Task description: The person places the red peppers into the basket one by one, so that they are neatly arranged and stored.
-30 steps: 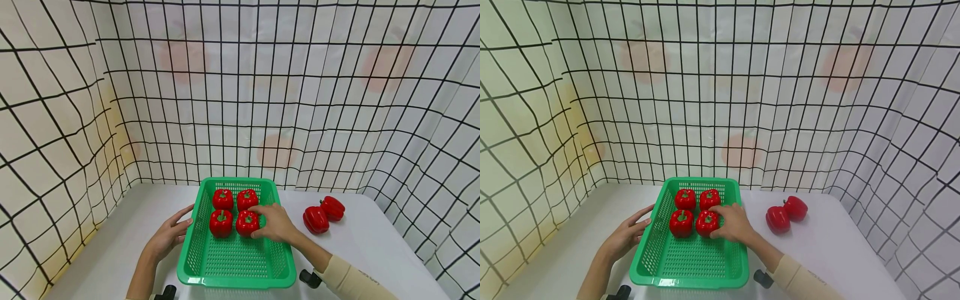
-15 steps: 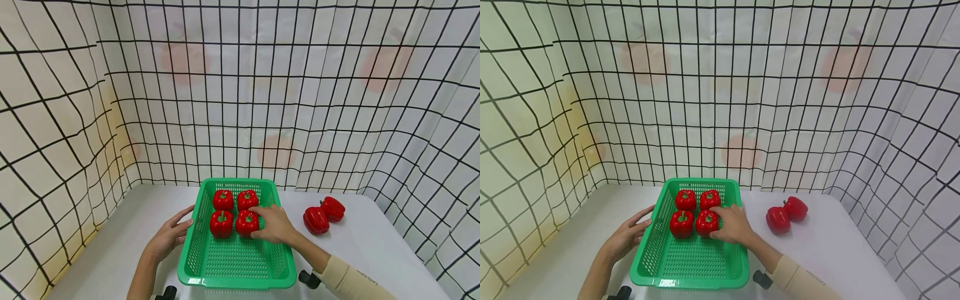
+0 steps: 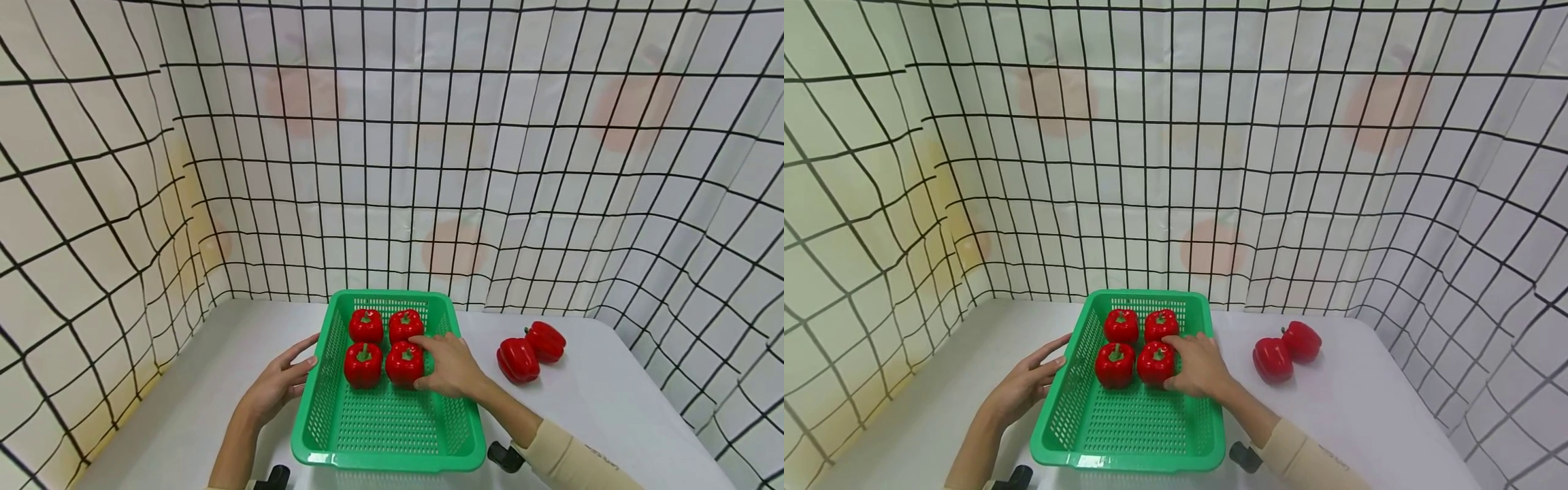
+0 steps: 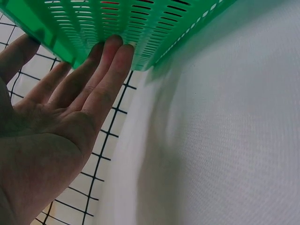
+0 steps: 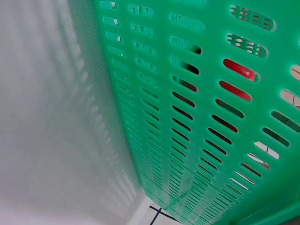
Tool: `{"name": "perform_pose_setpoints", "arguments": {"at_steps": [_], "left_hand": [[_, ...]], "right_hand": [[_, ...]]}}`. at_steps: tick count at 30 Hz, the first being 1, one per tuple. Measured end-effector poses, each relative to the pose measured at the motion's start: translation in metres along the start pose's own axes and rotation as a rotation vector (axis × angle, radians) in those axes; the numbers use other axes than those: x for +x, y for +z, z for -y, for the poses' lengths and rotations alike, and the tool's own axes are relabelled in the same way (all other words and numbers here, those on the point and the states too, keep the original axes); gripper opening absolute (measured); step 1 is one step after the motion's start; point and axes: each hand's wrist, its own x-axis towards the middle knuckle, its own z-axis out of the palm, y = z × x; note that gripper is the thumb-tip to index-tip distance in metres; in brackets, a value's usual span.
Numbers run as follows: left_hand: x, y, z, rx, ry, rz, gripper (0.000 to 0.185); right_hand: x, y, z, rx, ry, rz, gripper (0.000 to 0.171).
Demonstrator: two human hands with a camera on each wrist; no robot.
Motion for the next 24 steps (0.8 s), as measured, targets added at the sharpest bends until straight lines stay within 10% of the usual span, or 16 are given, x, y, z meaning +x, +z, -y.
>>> {"name": "perform_pose_setpoints", "arguments": {"at_steps": [24], "left_hand": [[0.000, 0.002, -0.001, 0.005, -0.005, -0.013, 0.063]], "right_hand": [[-0.013, -0.027, 0.001, 0.323, 0.111, -0.041, 0.068]]}}
